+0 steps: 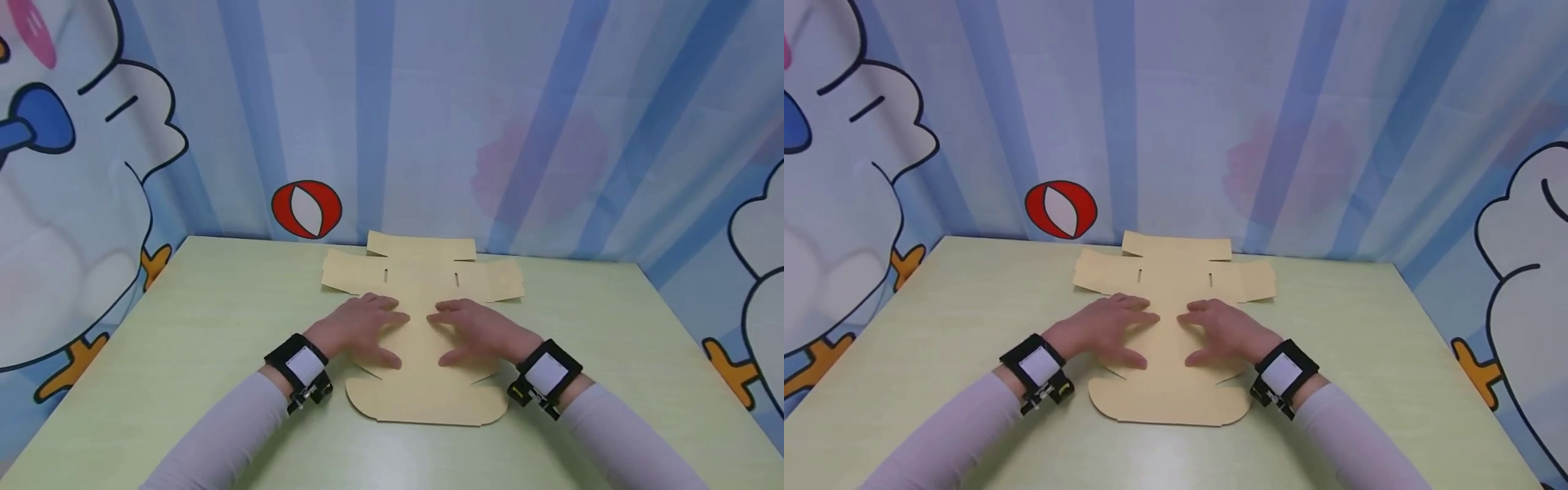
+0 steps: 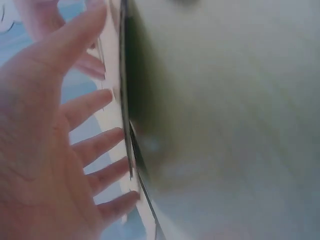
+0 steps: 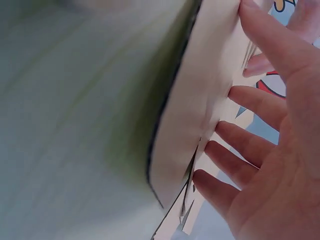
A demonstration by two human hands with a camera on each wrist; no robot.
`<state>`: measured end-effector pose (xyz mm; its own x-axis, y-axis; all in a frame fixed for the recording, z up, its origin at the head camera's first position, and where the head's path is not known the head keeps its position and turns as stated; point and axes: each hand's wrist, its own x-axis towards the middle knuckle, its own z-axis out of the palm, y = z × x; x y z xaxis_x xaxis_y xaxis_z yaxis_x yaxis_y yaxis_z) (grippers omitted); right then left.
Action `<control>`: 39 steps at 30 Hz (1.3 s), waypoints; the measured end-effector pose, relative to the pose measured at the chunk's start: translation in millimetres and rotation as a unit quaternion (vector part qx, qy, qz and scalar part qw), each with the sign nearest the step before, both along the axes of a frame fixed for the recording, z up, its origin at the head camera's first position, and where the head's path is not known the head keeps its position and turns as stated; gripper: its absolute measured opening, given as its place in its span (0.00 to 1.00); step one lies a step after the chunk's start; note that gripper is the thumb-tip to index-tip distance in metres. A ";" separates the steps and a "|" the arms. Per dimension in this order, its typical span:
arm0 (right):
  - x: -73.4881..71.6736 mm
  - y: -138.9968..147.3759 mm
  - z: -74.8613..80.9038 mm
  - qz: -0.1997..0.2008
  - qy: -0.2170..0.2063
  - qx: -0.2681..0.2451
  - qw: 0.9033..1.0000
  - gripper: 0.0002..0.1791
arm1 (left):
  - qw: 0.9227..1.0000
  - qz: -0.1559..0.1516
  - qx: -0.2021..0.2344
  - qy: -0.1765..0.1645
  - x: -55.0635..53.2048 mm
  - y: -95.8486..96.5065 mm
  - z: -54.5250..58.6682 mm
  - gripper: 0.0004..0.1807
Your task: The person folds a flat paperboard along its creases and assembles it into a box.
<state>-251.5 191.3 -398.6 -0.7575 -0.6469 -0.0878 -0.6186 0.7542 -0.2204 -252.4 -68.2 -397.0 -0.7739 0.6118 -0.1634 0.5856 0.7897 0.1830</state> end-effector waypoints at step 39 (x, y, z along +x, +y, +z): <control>2.7 -0.4 -0.3 -0.013 -0.017 0.002 1.000 0.41 | 0.982 0.170 0.046 0.068 -96.1 -17.3 -13.8 0.40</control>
<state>-248.8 190.9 -398.9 -0.7711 -0.6261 -0.1159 -0.5903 0.7712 -0.2382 -348.5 -85.4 -410.8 -0.9471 0.3210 -0.0003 0.3143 0.9277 0.2014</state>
